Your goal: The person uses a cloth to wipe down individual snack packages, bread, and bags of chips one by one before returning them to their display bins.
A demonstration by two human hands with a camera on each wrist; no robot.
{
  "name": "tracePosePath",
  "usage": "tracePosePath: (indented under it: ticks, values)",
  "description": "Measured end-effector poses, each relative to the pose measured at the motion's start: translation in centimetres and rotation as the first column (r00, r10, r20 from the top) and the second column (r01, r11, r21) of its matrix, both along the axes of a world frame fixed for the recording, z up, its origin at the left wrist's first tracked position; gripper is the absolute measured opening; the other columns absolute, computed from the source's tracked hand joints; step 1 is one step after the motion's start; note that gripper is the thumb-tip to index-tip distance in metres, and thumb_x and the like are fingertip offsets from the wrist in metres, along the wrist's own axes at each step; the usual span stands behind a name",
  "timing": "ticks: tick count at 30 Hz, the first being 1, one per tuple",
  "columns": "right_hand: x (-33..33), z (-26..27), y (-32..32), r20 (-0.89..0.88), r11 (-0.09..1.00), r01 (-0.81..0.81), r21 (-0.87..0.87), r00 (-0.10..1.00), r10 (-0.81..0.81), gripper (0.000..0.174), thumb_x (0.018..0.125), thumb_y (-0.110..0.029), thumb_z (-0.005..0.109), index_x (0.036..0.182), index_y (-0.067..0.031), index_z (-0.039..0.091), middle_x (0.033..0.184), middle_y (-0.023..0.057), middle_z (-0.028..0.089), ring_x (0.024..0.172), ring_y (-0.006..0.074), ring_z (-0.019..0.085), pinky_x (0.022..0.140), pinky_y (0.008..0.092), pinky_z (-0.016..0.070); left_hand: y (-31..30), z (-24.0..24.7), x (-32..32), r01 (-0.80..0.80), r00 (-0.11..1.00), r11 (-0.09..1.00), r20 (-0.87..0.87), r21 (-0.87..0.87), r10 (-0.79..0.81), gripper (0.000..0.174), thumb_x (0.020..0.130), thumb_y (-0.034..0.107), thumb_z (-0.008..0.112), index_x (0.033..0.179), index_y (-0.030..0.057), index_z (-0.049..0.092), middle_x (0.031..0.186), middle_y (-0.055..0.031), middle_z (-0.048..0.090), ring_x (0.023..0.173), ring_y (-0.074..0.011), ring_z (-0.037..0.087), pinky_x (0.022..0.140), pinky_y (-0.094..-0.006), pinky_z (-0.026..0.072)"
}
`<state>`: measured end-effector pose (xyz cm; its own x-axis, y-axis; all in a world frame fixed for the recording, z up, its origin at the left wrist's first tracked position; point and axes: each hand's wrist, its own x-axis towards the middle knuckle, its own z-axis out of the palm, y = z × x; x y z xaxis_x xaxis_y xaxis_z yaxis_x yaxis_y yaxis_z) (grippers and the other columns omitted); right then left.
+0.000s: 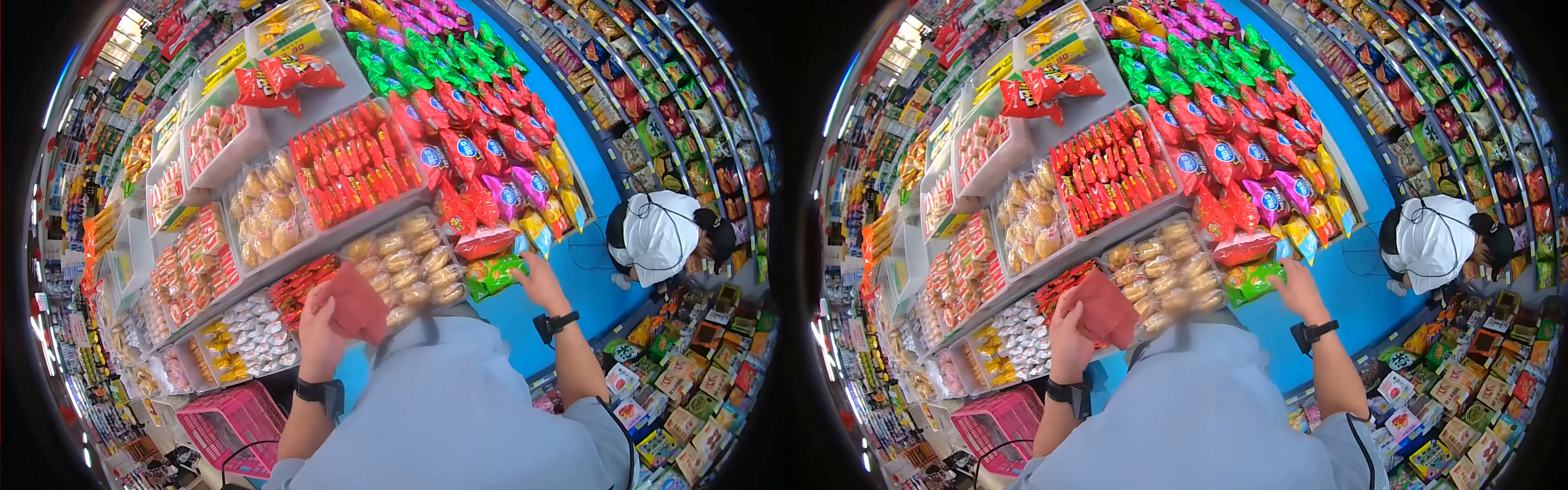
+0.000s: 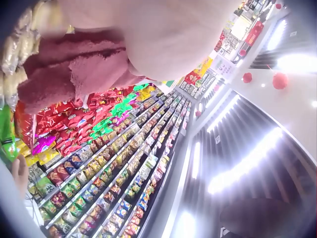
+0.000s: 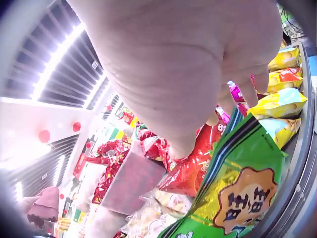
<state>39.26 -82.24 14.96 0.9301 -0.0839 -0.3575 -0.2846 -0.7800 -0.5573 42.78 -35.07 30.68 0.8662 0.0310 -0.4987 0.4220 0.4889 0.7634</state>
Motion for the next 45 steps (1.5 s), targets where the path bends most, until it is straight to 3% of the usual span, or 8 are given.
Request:
tracePosePath:
  ticks: [12,21,27,30,36,37,41,45]
  values:
    - [6.3,-2.1,2.8,0.328,0.925,-0.101,-0.366,0.916,0.230,0.047,0.087,-0.007,0.076,0.133,-0.0114,0.070,0.137,0.0169,0.067,0.128,0.0379,0.062,0.107,0.0497,0.0524,-0.9,0.1,-0.2,0.062,0.998,0.998,0.001,-0.004,-0.062,0.031,0.109,0.004,0.053,0.140,0.0012,0.056,0.138,-0.0116,0.065,0.130,-0.0240,0.064,0.113,-0.0424,0.0516]
    - [7.8,-3.0,1.5,0.296,0.901,-0.228,-0.368,0.890,0.346,0.022,0.091,-0.005,0.070,0.110,-0.0114,0.078,0.108,0.0086,0.071,0.108,0.0335,0.064,0.095,0.0473,0.0536,-0.2,-0.5,-0.9,0.010,0.999,0.999,0.036,-0.033,-0.009,0.031,0.110,0.004,0.052,0.140,0.0006,0.056,0.139,-0.0117,0.065,0.131,-0.0232,0.063,0.114,-0.0406,0.0501]
    - [8.8,1.1,2.4,0.446,0.960,-0.231,-0.159,0.851,0.278,0.013,0.094,-0.007,0.072,0.106,-0.0085,0.078,0.104,0.0101,0.070,0.106,0.0335,0.063,0.094,0.0464,0.0525,0.9,-2.0,-1.1,-0.051,0.998,0.997,0.022,-0.062,0.052,0.033,0.110,0.006,0.053,0.142,-0.0008,0.056,0.142,-0.0133,0.064,0.132,-0.0266,0.064,0.115,-0.0431,0.0512]
    - [9.3,5.7,3.2,0.547,0.987,-0.157,0.024,0.829,0.118,0.011,0.096,-0.004,0.071,0.106,-0.0042,0.076,0.102,0.0120,0.068,0.102,0.0348,0.065,0.091,0.0438,0.0537,0.6,-0.5,-0.5,-0.088,0.996,0.992,-0.033,-0.089,0.086,0.035,0.111,0.007,0.052,0.145,-0.0028,0.054,0.144,-0.0173,0.065,0.132,-0.0314,0.066,0.114,-0.0487,0.0543]
    - [10.2,12.1,2.5,0.560,0.964,-0.058,0.261,0.822,-0.102,0.013,0.100,-0.004,0.069,0.111,0.0002,0.074,0.100,0.0114,0.067,0.090,0.0273,0.068,0.081,0.0349,0.0545,0.7,1.1,0.7,0.056,0.994,0.992,0.099,-0.115,-0.045,0.041,0.111,0.012,0.055,0.150,-0.0030,0.052,0.148,-0.0171,0.063,0.133,-0.0309,0.066,0.114,-0.0496,0.0539]
    - [10.1,12.5,2.3,0.496,0.930,-0.006,0.367,0.848,-0.190,0.014,0.104,-0.006,0.068,0.115,-0.0005,0.074,0.102,0.0061,0.070,0.091,0.0162,0.068,0.081,0.0303,0.0538,0.7,1.2,0.9,0.067,0.992,0.991,0.118,-0.120,-0.052,0.041,0.112,0.013,0.054,0.150,-0.0028,0.052,0.149,-0.0170,0.063,0.135,-0.0307,0.065,0.115,-0.0499,0.0529]
    - [9.7,12.5,2.9,0.266,0.671,0.148,0.727,0.840,-0.474,0.020,0.110,-0.014,0.064,0.125,-0.0019,0.071,0.111,0.0012,0.072,0.093,0.0077,0.066,0.082,0.0251,0.0539,-0.1,1.2,1.6,0.032,0.990,0.985,0.138,-0.167,-0.009,0.043,0.114,0.016,0.052,0.153,-0.0016,0.050,0.153,-0.0164,0.060,0.141,-0.0311,0.060,0.120,-0.0516,0.0477]
    - [9.3,12.8,7.3,0.045,0.355,0.235,0.905,0.777,-0.628,0.021,0.111,-0.018,0.065,0.126,-0.0035,0.069,0.108,0.0003,0.071,0.092,0.0069,0.066,0.077,0.0251,0.0546,-0.9,0.3,2.1,0.018,0.977,0.983,0.212,-0.183,0.022,0.045,0.117,0.023,0.049,0.157,0.0030,0.047,0.159,-0.0152,0.055,0.146,-0.0323,0.055,0.122,-0.0542,0.0439]
